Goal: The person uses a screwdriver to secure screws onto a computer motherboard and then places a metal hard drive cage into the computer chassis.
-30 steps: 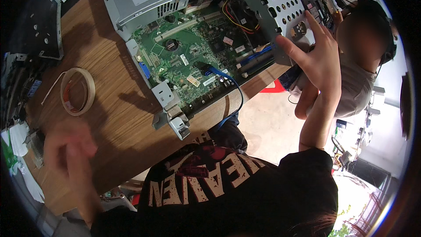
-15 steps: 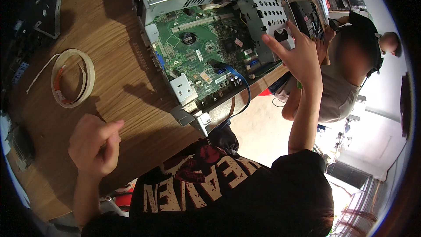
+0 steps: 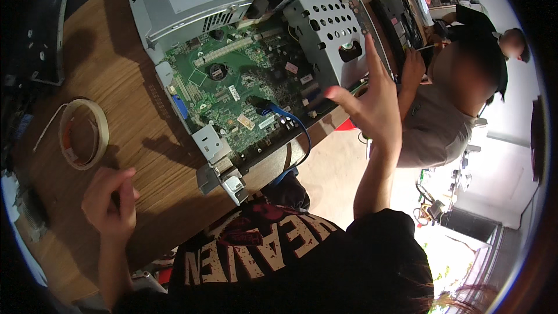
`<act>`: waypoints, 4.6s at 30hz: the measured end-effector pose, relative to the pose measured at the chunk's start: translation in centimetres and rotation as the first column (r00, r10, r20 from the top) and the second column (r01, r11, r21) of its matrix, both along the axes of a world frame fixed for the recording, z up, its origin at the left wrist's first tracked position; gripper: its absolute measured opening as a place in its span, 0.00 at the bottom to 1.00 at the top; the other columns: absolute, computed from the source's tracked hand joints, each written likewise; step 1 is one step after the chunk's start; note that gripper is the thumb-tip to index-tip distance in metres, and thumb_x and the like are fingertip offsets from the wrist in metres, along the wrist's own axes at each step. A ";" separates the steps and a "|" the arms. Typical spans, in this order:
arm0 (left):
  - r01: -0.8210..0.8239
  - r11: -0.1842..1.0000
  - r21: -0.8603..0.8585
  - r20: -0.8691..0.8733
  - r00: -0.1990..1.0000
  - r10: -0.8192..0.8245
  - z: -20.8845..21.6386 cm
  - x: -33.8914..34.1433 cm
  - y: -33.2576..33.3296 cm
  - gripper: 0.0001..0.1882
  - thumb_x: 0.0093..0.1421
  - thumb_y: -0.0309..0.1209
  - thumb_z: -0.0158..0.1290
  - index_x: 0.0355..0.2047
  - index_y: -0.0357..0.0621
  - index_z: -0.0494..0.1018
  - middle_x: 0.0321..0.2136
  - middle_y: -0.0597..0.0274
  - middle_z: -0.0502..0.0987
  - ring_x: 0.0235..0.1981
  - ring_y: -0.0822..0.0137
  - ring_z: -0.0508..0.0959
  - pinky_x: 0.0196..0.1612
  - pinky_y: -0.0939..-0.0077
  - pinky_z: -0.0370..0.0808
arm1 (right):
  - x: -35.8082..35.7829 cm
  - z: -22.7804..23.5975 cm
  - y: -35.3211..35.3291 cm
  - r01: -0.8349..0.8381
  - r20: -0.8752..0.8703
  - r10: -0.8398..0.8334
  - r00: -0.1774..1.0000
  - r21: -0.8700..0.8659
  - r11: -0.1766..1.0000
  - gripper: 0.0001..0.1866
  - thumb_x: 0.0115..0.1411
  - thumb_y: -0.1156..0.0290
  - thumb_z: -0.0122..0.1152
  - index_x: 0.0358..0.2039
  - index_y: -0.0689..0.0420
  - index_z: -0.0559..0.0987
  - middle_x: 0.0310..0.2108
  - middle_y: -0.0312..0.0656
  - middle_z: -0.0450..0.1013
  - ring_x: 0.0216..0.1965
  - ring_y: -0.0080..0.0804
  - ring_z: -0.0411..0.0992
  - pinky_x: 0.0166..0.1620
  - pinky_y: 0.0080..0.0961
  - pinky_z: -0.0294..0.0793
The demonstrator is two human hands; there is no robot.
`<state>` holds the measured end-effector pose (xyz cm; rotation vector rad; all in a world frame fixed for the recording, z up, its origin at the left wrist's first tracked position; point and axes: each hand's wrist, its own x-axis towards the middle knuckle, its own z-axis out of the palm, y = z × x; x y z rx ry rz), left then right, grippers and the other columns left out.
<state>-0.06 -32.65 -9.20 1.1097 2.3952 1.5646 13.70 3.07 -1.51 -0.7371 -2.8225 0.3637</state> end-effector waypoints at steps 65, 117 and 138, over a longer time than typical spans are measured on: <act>0.328 0.924 0.197 0.482 0.788 -0.383 10.1 2.3 13.6 0.11 0.55 0.24 0.56 0.38 0.31 0.74 0.35 0.55 0.78 0.36 0.71 0.78 0.40 0.79 0.75 | 1.0 1.9 -4.0 -0.269 -0.437 -0.174 0.883 -0.772 0.575 0.29 0.51 0.79 0.58 0.53 0.67 0.60 0.31 0.45 0.75 0.17 0.19 0.69 0.17 0.14 0.66; 0.532 0.840 -0.105 -0.276 0.796 -0.538 13.4 -2.9 12.5 0.26 0.41 0.26 0.53 0.44 0.32 0.69 0.45 0.49 0.71 0.48 0.54 0.70 0.51 0.66 0.65 | -0.7 6.0 -1.4 -0.744 -0.201 0.763 0.614 -0.471 0.474 0.29 0.44 0.78 0.55 0.51 0.67 0.66 0.39 0.56 0.71 0.40 0.52 0.70 0.42 0.39 0.70; 0.132 0.976 0.176 -0.490 0.871 -0.030 12.3 -1.0 15.5 0.07 0.46 0.23 0.61 0.21 0.35 0.73 0.18 0.56 0.71 0.17 0.63 0.72 0.20 0.75 0.67 | 5.5 5.3 -2.0 -0.311 -0.376 -0.007 0.927 -0.777 0.548 0.41 0.55 0.52 0.59 0.61 0.60 0.54 0.30 0.42 0.74 0.20 0.19 0.70 0.21 0.13 0.67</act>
